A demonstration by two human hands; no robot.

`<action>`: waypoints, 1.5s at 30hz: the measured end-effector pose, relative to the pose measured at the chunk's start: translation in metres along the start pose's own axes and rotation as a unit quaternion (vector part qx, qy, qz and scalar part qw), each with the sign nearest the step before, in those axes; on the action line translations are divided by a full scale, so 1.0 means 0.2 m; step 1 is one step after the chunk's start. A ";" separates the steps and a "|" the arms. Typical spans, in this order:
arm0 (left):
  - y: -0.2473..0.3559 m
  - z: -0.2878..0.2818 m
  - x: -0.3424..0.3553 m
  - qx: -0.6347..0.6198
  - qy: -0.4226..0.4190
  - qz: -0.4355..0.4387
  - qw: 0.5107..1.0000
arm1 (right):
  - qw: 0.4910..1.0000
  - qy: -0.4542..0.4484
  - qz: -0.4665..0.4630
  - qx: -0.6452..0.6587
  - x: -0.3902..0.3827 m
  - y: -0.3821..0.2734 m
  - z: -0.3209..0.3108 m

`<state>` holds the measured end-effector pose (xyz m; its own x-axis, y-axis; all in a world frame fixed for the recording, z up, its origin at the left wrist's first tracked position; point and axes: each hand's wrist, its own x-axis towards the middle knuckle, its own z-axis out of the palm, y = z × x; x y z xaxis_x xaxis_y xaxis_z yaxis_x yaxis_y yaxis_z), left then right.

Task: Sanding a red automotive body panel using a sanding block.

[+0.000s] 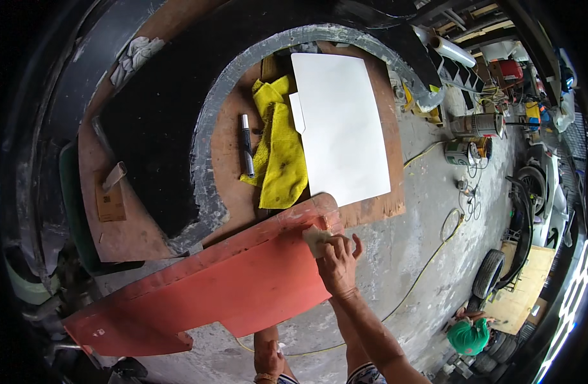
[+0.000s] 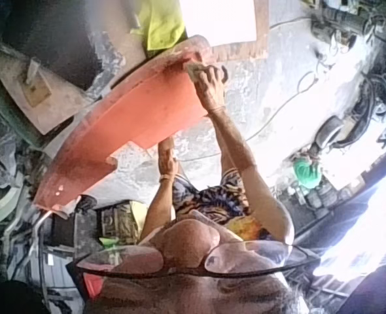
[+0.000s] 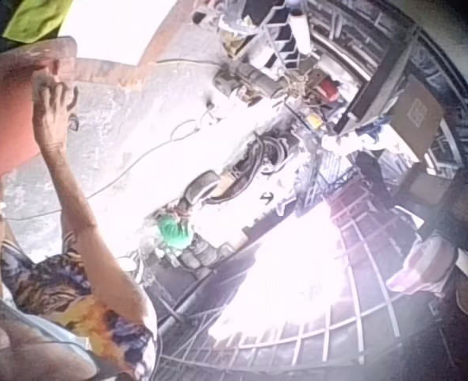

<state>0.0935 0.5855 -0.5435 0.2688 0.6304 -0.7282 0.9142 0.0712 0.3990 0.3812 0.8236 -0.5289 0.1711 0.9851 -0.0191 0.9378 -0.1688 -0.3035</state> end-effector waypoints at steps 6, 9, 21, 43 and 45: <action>-0.01 -0.01 -0.01 -0.002 -0.017 -0.024 1.000 | 0.995 -0.089 -0.035 -0.007 -0.24 0.01 -0.15; -0.01 -0.02 -0.01 0.007 -0.010 -0.011 1.000 | 0.998 -0.050 -0.042 -0.005 -0.13 0.00 -0.17; 0.04 0.02 -0.02 0.005 0.076 0.024 0.997 | 0.980 -0.197 -0.042 0.007 -0.78 0.12 -0.31; 0.56 0.22 -0.87 -0.405 0.396 -0.291 0.771 | 0.975 0.079 -0.167 -0.119 -0.44 1.00 -1.88; 0.59 0.35 -1.19 -0.533 0.445 -0.229 0.682 | 0.982 0.015 -0.153 -0.108 -0.41 0.93 -1.83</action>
<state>0.1583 0.3900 -0.3609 -0.6957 0.5387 -0.4752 -0.0282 0.6405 0.7674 0.6514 0.6989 -0.2355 -0.1218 0.9900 0.0712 0.9885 0.1275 -0.0816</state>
